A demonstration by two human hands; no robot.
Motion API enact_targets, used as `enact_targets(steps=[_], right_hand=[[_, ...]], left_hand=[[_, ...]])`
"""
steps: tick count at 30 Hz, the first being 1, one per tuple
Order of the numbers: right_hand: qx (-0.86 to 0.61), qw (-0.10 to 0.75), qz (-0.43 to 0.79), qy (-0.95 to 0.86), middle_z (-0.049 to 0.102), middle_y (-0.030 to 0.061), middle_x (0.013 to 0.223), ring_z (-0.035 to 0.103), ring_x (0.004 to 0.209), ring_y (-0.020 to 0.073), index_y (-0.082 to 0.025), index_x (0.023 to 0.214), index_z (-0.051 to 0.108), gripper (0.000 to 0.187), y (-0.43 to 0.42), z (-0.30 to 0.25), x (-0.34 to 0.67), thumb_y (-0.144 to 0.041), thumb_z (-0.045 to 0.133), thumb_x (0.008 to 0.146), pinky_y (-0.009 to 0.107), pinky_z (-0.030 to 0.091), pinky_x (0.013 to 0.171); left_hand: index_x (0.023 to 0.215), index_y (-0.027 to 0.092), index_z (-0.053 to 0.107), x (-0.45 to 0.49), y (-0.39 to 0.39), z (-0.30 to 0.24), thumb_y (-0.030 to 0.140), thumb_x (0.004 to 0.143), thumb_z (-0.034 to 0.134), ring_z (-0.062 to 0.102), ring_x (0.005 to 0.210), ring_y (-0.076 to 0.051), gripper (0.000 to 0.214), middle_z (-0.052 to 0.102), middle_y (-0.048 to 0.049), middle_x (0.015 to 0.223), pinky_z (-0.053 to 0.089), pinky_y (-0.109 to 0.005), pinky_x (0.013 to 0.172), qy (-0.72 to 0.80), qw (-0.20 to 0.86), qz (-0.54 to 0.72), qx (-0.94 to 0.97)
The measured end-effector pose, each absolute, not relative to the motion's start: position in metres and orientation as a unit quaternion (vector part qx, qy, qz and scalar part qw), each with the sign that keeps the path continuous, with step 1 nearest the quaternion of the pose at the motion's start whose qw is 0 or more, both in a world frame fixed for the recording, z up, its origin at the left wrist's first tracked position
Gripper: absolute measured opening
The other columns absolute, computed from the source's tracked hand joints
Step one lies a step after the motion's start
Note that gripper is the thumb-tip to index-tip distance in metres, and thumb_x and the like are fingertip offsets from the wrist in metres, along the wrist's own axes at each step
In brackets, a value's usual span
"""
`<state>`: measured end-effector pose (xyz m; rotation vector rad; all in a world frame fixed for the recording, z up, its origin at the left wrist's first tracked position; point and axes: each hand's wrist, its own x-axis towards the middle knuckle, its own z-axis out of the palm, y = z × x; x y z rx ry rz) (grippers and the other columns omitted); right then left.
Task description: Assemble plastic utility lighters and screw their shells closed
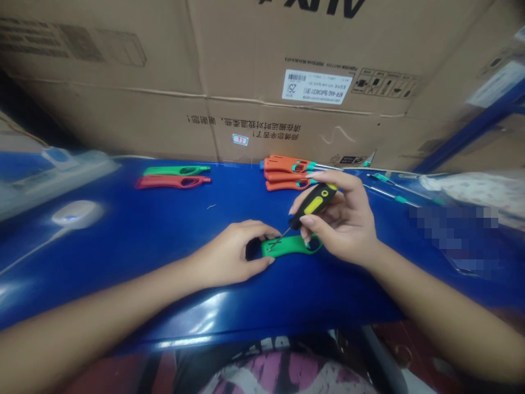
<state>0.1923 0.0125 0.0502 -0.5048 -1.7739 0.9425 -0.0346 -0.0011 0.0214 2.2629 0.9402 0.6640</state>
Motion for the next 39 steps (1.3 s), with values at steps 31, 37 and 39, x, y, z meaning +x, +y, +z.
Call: enact_targets(steps=[31, 37, 39], right_hand=[[-0.191, 0.496, 0.368, -0.763, 0.066, 0.0033, 0.103, 0.07, 0.084, 0.0179, -0.034, 0.132, 0.047, 0.054, 0.0117, 0.0512, 0.194, -0.011, 0.068, 0.088, 0.026, 0.062, 0.051], [-0.154, 0.512, 0.332, -0.777, 0.065, 0.0072, 0.112, 0.071, 0.091, 0.0185, -0.028, 0.134, 0.047, 0.055, 0.0144, 0.0499, 0.191, -0.009, 0.068, 0.087, 0.022, 0.062, 0.049], [-0.148, 0.519, 0.319, -0.779, 0.063, 0.0088, 0.119, 0.071, 0.091, 0.0181, -0.027, 0.134, 0.047, 0.055, 0.015, 0.0491, 0.1901, -0.009, 0.068, 0.087, 0.021, 0.061, 0.049]], left_hand=[[0.117, 0.019, 0.067, -0.0328, -0.0026, 0.0198, 0.021, 0.082, 0.071, 0.065, 0.099, -0.021, 0.035, 0.071, -0.0057, 0.109, 0.051, -0.034, 0.088, 0.35, 0.31, 0.258, 0.846], [0.116, 0.019, 0.067, -0.033, -0.0017, 0.0181, 0.021, 0.082, 0.072, 0.065, 0.099, -0.02, 0.034, 0.071, -0.0045, 0.109, 0.051, -0.033, 0.089, 0.351, 0.307, 0.254, 0.847], [0.116, 0.019, 0.066, -0.0332, -0.0012, 0.0176, 0.022, 0.082, 0.073, 0.065, 0.1, -0.019, 0.034, 0.07, -0.0041, 0.109, 0.051, -0.032, 0.088, 0.351, 0.306, 0.255, 0.847]])
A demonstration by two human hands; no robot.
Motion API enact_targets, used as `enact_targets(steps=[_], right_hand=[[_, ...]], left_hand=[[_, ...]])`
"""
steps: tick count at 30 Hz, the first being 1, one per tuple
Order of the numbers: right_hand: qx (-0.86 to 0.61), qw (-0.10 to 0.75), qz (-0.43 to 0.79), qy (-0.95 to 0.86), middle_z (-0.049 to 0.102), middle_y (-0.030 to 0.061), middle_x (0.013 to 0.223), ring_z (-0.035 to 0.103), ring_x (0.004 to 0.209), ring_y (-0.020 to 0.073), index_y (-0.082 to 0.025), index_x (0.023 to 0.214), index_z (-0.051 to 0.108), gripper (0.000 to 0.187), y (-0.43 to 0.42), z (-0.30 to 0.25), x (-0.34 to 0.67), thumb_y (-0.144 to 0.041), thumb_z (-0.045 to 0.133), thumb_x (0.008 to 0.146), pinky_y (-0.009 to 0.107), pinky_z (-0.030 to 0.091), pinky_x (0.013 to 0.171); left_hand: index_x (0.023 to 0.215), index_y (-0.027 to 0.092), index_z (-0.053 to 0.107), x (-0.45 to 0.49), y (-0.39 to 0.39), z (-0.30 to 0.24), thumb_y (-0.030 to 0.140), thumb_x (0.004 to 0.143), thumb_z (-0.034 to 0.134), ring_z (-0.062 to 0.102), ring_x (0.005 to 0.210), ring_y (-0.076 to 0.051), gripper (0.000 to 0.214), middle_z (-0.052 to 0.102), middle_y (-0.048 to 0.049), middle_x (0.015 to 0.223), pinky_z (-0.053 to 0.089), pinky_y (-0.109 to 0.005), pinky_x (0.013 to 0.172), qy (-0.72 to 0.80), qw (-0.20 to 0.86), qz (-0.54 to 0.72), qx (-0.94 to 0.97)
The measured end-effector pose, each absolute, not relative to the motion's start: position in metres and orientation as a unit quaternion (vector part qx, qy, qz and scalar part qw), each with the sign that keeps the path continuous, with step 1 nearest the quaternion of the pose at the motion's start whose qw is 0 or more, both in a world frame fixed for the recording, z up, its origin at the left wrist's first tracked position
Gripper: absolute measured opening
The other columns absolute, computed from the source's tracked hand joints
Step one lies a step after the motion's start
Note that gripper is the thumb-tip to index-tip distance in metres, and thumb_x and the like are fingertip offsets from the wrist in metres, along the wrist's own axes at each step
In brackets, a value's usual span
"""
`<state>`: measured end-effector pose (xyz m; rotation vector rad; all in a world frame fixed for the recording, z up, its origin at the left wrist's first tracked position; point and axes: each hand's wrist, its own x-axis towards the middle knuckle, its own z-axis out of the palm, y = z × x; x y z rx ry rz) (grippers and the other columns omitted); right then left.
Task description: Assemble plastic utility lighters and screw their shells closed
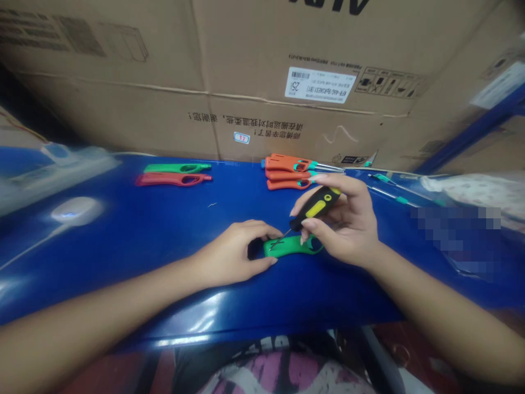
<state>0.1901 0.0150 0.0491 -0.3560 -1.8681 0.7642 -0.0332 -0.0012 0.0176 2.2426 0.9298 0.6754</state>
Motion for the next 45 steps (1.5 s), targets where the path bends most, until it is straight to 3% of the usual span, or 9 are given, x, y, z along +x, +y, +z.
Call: enact_targets(steps=[4, 18, 27, 34, 38, 41, 45], right_hand=[[-0.155, 0.521, 0.314, -0.779, 0.059, 0.0098, 0.128, 0.071, 0.091, 0.0174, -0.028, 0.134, 0.047, 0.054, 0.015, 0.048, 0.19, -0.01, 0.068, 0.087, 0.021, 0.061, 0.049], [-0.152, 0.519, 0.314, -0.78, 0.059, 0.0102, 0.129, 0.071, 0.09, 0.0172, -0.029, 0.135, 0.047, 0.058, 0.014, 0.048, 0.19, -0.006, 0.068, 0.086, 0.021, 0.062, 0.049], [-0.161, 0.498, 0.301, -0.797, 0.065, 0.0052, 0.105, 0.07, 0.086, 0.0167, -0.029, 0.137, 0.048, 0.058, 0.015, 0.046, 0.192, -0.008, 0.068, 0.087, 0.026, 0.064, 0.058], [-0.19, 0.441, 0.322, -0.816, 0.065, 0.0058, 0.11, 0.069, 0.086, 0.0167, -0.03, 0.144, 0.041, 0.058, 0.01, 0.055, 0.193, -0.012, 0.06, 0.092, 0.029, 0.063, 0.065], [-0.233, 0.441, 0.214, -0.84, 0.064, 0.0081, 0.121, 0.068, 0.081, 0.0163, -0.025, 0.132, 0.052, 0.047, 0.016, 0.062, 0.193, -0.026, 0.07, 0.088, 0.028, 0.06, 0.061], [-0.254, 0.438, 0.082, -0.858, 0.069, 0.0079, 0.117, 0.066, 0.074, 0.0152, -0.021, 0.12, 0.06, 0.047, 0.023, 0.071, 0.193, -0.04, 0.078, 0.081, 0.028, 0.058, 0.062], [-0.244, 0.413, 0.101, -0.872, 0.074, 0.0074, 0.111, 0.067, 0.069, 0.0119, -0.017, 0.128, 0.06, 0.033, 0.031, 0.09, 0.198, -0.031, 0.054, 0.099, 0.027, 0.057, 0.069]], left_hand=[[0.116, 0.019, 0.066, -0.033, -0.001, 0.017, 0.022, 0.082, 0.073, 0.065, 0.1, -0.019, 0.034, 0.07, -0.0033, 0.11, 0.05, -0.031, 0.089, 0.352, 0.303, 0.255, 0.848], [0.116, 0.02, 0.066, -0.032, -0.002, 0.017, 0.021, 0.082, 0.073, 0.065, 0.098, -0.018, 0.035, 0.07, -0.0025, 0.108, 0.05, -0.03, 0.087, 0.349, 0.301, 0.258, 0.849], [0.111, 0.02, 0.066, -0.032, -0.002, 0.017, 0.019, 0.081, 0.073, 0.065, 0.096, -0.018, 0.031, 0.071, -0.0022, 0.105, 0.051, -0.03, 0.086, 0.347, 0.301, 0.265, 0.848], [0.108, 0.019, 0.067, -0.031, -0.001, 0.017, 0.021, 0.08, 0.075, 0.066, 0.094, -0.018, 0.029, 0.071, -0.0024, 0.103, 0.052, -0.031, 0.086, 0.355, 0.297, 0.266, 0.846], [0.107, 0.018, 0.069, -0.027, 0.0, 0.015, 0.025, 0.081, 0.076, 0.067, 0.094, -0.019, 0.028, 0.073, -0.0038, 0.103, 0.053, -0.032, 0.087, 0.363, 0.292, 0.268, 0.843], [0.106, 0.017, 0.07, -0.019, 0.001, 0.015, 0.027, 0.082, 0.075, 0.068, 0.096, -0.021, 0.027, 0.074, -0.0056, 0.106, 0.053, -0.035, 0.09, 0.377, 0.277, 0.274, 0.84], [0.104, 0.017, 0.071, -0.004, 0.006, 0.02, 0.024, 0.084, 0.072, 0.068, 0.099, -0.024, 0.022, 0.074, -0.0069, 0.107, 0.053, -0.039, 0.091, 0.371, 0.259, 0.25, 0.856]])
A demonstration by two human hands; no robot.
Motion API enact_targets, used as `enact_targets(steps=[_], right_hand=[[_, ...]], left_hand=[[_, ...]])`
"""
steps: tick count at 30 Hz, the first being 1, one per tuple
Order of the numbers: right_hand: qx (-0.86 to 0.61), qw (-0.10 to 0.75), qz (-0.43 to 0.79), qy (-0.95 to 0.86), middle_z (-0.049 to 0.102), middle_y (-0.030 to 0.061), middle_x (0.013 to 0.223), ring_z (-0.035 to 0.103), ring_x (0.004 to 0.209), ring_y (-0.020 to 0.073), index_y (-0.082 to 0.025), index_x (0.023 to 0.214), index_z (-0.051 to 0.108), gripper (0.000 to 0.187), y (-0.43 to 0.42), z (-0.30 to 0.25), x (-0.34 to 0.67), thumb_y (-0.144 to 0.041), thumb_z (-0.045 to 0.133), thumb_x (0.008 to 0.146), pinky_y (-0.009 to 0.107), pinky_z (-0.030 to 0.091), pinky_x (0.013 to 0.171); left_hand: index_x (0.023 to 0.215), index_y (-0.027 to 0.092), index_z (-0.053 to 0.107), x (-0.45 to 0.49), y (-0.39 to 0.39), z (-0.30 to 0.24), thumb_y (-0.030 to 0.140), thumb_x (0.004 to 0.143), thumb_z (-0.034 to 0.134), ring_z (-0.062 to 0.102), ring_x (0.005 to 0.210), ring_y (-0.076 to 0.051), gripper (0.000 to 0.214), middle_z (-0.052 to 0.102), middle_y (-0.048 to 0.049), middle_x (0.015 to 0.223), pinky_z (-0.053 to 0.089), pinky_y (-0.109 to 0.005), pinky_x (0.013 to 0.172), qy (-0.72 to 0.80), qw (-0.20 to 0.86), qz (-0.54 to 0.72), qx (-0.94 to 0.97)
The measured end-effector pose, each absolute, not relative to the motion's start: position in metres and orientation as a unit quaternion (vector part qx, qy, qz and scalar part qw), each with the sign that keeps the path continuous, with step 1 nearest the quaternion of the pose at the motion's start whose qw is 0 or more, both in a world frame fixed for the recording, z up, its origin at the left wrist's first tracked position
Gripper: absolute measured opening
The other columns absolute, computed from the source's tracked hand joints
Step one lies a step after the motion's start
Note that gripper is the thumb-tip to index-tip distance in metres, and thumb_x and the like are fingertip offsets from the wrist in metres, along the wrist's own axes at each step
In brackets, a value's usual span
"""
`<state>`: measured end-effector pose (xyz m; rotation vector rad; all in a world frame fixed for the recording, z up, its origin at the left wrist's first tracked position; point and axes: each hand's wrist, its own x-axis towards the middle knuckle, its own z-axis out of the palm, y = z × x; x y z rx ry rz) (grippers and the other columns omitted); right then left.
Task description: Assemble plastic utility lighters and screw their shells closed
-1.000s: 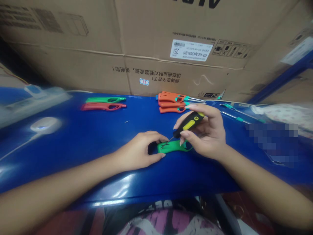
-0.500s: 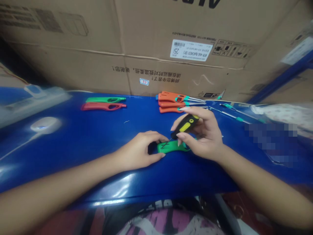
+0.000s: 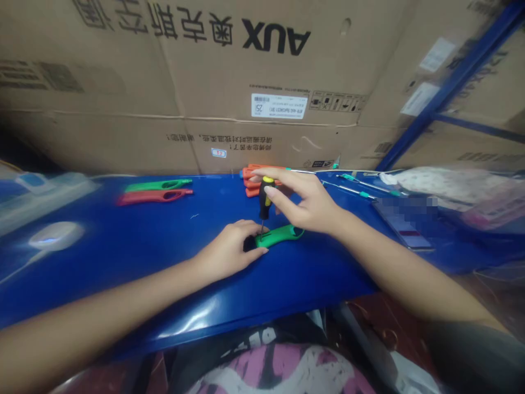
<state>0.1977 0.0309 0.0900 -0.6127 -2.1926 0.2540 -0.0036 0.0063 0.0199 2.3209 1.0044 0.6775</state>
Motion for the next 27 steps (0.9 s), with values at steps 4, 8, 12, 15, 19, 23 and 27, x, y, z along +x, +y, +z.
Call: enact_targets(steps=[4, 8, 12, 15, 19, 23, 27], right_hand=[[-0.233, 0.417, 0.075, -0.875, 0.075, 0.0073, 0.103, 0.067, 0.068, 0.0125, -0.016, 0.12, 0.066, 0.033, 0.04, 0.097, 0.206, -0.035, 0.064, 0.093, 0.025, 0.055, 0.066], [-0.208, 0.458, -0.039, -0.864, 0.075, 0.0087, 0.098, 0.07, 0.09, 0.0192, -0.018, 0.112, 0.07, 0.028, 0.044, 0.09, 0.213, -0.039, 0.059, 0.096, 0.031, 0.056, 0.079], [-0.2, 0.437, 0.091, -0.872, 0.071, 0.0098, 0.113, 0.069, 0.084, 0.0147, -0.02, 0.127, 0.064, 0.032, 0.042, 0.088, 0.217, -0.029, 0.044, 0.103, 0.028, 0.056, 0.07], [-0.195, 0.479, 0.041, -0.855, 0.071, 0.0047, 0.087, 0.06, 0.062, 0.0112, -0.019, 0.106, 0.073, 0.023, 0.04, 0.089, 0.22, -0.034, 0.071, 0.089, 0.026, 0.051, 0.06], [-0.209, 0.464, 0.046, -0.86, 0.072, 0.0083, 0.103, 0.062, 0.067, 0.0119, -0.021, 0.128, 0.066, 0.034, 0.038, 0.088, 0.22, -0.033, 0.059, 0.097, 0.026, 0.053, 0.063], [-0.202, 0.416, 0.209, -0.862, 0.07, 0.0066, 0.109, 0.056, 0.054, 0.0061, -0.024, 0.138, 0.057, 0.036, 0.037, 0.086, 0.216, -0.028, 0.044, 0.104, 0.022, 0.05, 0.054], [-0.205, 0.499, 0.013, -0.842, 0.071, 0.0044, 0.083, 0.062, 0.069, 0.0146, -0.021, 0.109, 0.073, 0.026, 0.039, 0.083, 0.216, -0.034, 0.074, 0.086, 0.03, 0.053, 0.071]], left_hand=[[0.101, 0.016, 0.071, 0.012, 0.015, 0.02, 0.021, 0.083, 0.07, 0.068, 0.094, -0.023, 0.019, 0.073, -0.0078, 0.102, 0.054, -0.038, 0.086, 0.354, 0.241, 0.247, 0.869], [0.11, 0.015, 0.071, 0.018, 0.021, 0.011, 0.022, 0.085, 0.069, 0.066, 0.099, -0.024, 0.027, 0.071, -0.0088, 0.104, 0.053, -0.04, 0.092, 0.34, 0.228, 0.276, 0.87], [0.116, 0.016, 0.07, 0.017, 0.021, 0.004, 0.025, 0.088, 0.067, 0.064, 0.104, -0.024, 0.03, 0.069, -0.0089, 0.108, 0.051, -0.041, 0.097, 0.322, 0.234, 0.289, 0.871], [0.12, 0.017, 0.069, 0.015, 0.02, 0.002, 0.027, 0.09, 0.066, 0.062, 0.105, -0.024, 0.032, 0.067, -0.0087, 0.111, 0.051, -0.042, 0.098, 0.324, 0.215, 0.292, 0.874], [0.125, 0.018, 0.068, 0.014, 0.019, 0.001, 0.029, 0.093, 0.064, 0.061, 0.106, -0.023, 0.034, 0.065, -0.0092, 0.113, 0.051, -0.041, 0.099, 0.321, 0.205, 0.288, 0.879], [0.125, 0.017, 0.067, 0.014, 0.02, 0.002, 0.028, 0.092, 0.064, 0.061, 0.105, -0.023, 0.035, 0.064, -0.0095, 0.112, 0.052, -0.041, 0.098, 0.322, 0.209, 0.283, 0.879], [0.123, 0.017, 0.068, 0.015, 0.019, 0.003, 0.028, 0.092, 0.065, 0.061, 0.104, -0.023, 0.033, 0.064, -0.0092, 0.112, 0.052, -0.041, 0.098, 0.321, 0.218, 0.286, 0.876]])
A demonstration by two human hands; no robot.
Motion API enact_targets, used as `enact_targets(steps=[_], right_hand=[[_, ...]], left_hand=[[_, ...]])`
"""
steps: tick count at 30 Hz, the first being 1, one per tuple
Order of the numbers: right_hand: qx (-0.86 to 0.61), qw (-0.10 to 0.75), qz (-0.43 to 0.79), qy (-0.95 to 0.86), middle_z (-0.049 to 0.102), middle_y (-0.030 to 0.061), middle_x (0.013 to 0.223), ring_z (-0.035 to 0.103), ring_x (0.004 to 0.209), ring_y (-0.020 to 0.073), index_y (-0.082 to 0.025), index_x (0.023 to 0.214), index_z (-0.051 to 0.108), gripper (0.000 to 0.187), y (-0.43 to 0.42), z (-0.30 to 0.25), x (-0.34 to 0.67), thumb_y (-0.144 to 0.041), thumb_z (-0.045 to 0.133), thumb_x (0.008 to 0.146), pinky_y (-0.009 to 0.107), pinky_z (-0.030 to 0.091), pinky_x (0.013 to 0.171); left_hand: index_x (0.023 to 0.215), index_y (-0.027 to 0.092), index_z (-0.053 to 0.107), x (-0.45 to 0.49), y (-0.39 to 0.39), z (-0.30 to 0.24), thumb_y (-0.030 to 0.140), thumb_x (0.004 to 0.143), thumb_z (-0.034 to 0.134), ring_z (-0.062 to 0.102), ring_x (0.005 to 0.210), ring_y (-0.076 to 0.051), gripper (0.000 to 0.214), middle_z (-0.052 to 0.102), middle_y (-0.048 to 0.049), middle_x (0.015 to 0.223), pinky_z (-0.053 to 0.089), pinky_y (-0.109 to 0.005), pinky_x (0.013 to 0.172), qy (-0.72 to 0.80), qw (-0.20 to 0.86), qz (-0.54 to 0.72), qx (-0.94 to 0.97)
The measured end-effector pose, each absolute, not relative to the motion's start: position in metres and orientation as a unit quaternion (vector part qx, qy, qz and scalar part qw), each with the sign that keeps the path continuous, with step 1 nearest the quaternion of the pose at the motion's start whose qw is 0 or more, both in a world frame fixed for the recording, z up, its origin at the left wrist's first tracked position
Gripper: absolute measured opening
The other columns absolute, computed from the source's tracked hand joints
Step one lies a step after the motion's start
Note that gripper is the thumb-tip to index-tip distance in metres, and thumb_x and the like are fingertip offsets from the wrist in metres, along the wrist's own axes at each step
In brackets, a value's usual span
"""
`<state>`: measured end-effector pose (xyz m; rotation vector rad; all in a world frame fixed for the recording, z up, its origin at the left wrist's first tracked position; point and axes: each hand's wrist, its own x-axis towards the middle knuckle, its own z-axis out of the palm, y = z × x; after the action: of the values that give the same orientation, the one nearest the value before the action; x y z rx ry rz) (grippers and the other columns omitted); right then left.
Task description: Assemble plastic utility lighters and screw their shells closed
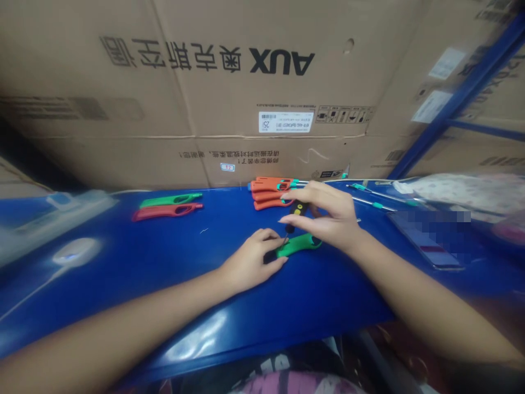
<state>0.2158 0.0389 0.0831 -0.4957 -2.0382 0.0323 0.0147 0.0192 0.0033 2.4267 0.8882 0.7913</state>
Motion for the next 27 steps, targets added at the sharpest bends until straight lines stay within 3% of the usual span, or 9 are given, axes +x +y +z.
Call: enact_targets(steps=[5, 7, 11, 13, 16, 18, 23, 25, 27], right_hand=[[-0.216, 0.433, 0.224, -0.846, 0.07, 0.0068, 0.108, 0.055, 0.056, 0.0081, -0.025, 0.141, 0.054, 0.039, 0.0371, 0.0788, 0.2153, -0.029, 0.039, 0.105, 0.026, 0.052, 0.058], [-0.216, 0.434, 0.273, -0.831, 0.069, 0.0059, 0.107, 0.054, 0.055, 0.0071, -0.025, 0.136, 0.058, 0.035, 0.0364, 0.078, 0.2134, -0.031, 0.044, 0.104, 0.023, 0.05, 0.053], [-0.236, 0.52, 0.083, -0.816, 0.068, 0.0049, 0.089, 0.059, 0.069, 0.0138, -0.02, 0.099, 0.072, 0.023, 0.0376, 0.0773, 0.2095, -0.036, 0.077, 0.083, 0.027, 0.052, 0.061], [-0.239, 0.533, 0.061, -0.809, 0.069, 0.0049, 0.085, 0.06, 0.069, 0.0142, -0.02, 0.097, 0.073, 0.019, 0.0385, 0.0774, 0.2096, -0.037, 0.071, 0.088, 0.028, 0.053, 0.063], [-0.223, 0.477, 0.252, -0.812, 0.072, 0.0055, 0.097, 0.056, 0.052, 0.0069, -0.02, 0.116, 0.068, 0.03, 0.0399, 0.0785, 0.2128, -0.035, 0.046, 0.103, 0.022, 0.051, 0.05], [-0.198, 0.439, 0.345, -0.805, 0.072, 0.0056, 0.101, 0.05, 0.043, 0.0035, -0.02, 0.124, 0.065, 0.032, 0.0414, 0.0793, 0.2155, -0.035, 0.045, 0.104, 0.02, 0.047, 0.042], [-0.237, 0.541, 0.094, -0.801, 0.074, 0.003, 0.081, 0.063, 0.062, 0.0126, -0.022, 0.103, 0.077, 0.022, 0.0441, 0.0791, 0.2188, -0.034, 0.076, 0.084, 0.026, 0.056, 0.061], [-0.241, 0.532, 0.045, -0.811, 0.076, 0.0037, 0.088, 0.065, 0.065, 0.0138, -0.025, 0.11, 0.076, 0.024, 0.0431, 0.0788, 0.2189, -0.033, 0.073, 0.087, 0.029, 0.057, 0.068], [-0.234, 0.494, 0.125, -0.828, 0.075, 0.0052, 0.108, 0.061, 0.058, 0.0098, -0.027, 0.128, 0.068, 0.032, 0.0413, 0.0784, 0.2179, -0.033, 0.057, 0.098, 0.027, 0.056, 0.061]], left_hand=[[0.124, 0.018, 0.068, 0.0147, 0.0193, 0.004, 0.027, 0.092, 0.064, 0.061, 0.104, -0.023, 0.033, 0.064, -0.009, 0.11, 0.052, -0.041, 0.097, 0.314, 0.209, 0.288, 0.88], [0.124, 0.018, 0.067, 0.0145, 0.0195, 0.0037, 0.027, 0.092, 0.064, 0.061, 0.103, -0.023, 0.034, 0.064, -0.0089, 0.11, 0.052, -0.042, 0.097, 0.313, 0.205, 0.288, 0.882], [0.124, 0.016, 0.067, 0.0141, 0.0199, 0.0022, 0.028, 0.093, 0.063, 0.061, 0.106, -0.023, 0.034, 0.064, -0.0099, 0.113, 0.051, -0.042, 0.1, 0.315, 0.201, 0.278, 0.885], [0.125, 0.016, 0.066, 0.014, 0.0199, 0.0018, 0.028, 0.094, 0.063, 0.06, 0.107, -0.024, 0.034, 0.063, -0.0102, 0.115, 0.05, -0.042, 0.101, 0.314, 0.2, 0.276, 0.886], [0.126, 0.019, 0.066, 0.0138, 0.02, 0.002, 0.028, 0.093, 0.064, 0.06, 0.107, -0.024, 0.034, 0.064, -0.0095, 0.115, 0.051, -0.042, 0.099, 0.313, 0.203, 0.277, 0.886], [0.125, 0.02, 0.066, 0.0136, 0.02, 0.0024, 0.028, 0.093, 0.063, 0.06, 0.107, -0.024, 0.033, 0.064, -0.0091, 0.115, 0.051, -0.043, 0.099, 0.312, 0.204, 0.276, 0.886], [0.126, 0.018, 0.066, 0.0133, 0.0202, 0.0028, 0.028, 0.094, 0.062, 0.059, 0.106, -0.023, 0.033, 0.064, -0.0093, 0.114, 0.05, -0.042, 0.099, 0.313, 0.204, 0.272, 0.887], [0.126, 0.017, 0.066, 0.0135, 0.0203, 0.0028, 0.027, 0.094, 0.062, 0.059, 0.106, -0.023, 0.034, 0.063, -0.0095, 0.114, 0.05, -0.041, 0.1, 0.313, 0.206, 0.272, 0.886], [0.126, 0.016, 0.065, 0.0137, 0.0204, 0.003, 0.027, 0.094, 0.062, 0.059, 0.107, -0.023, 0.034, 0.063, -0.0097, 0.113, 0.049, -0.041, 0.101, 0.31, 0.21, 0.271, 0.887]])
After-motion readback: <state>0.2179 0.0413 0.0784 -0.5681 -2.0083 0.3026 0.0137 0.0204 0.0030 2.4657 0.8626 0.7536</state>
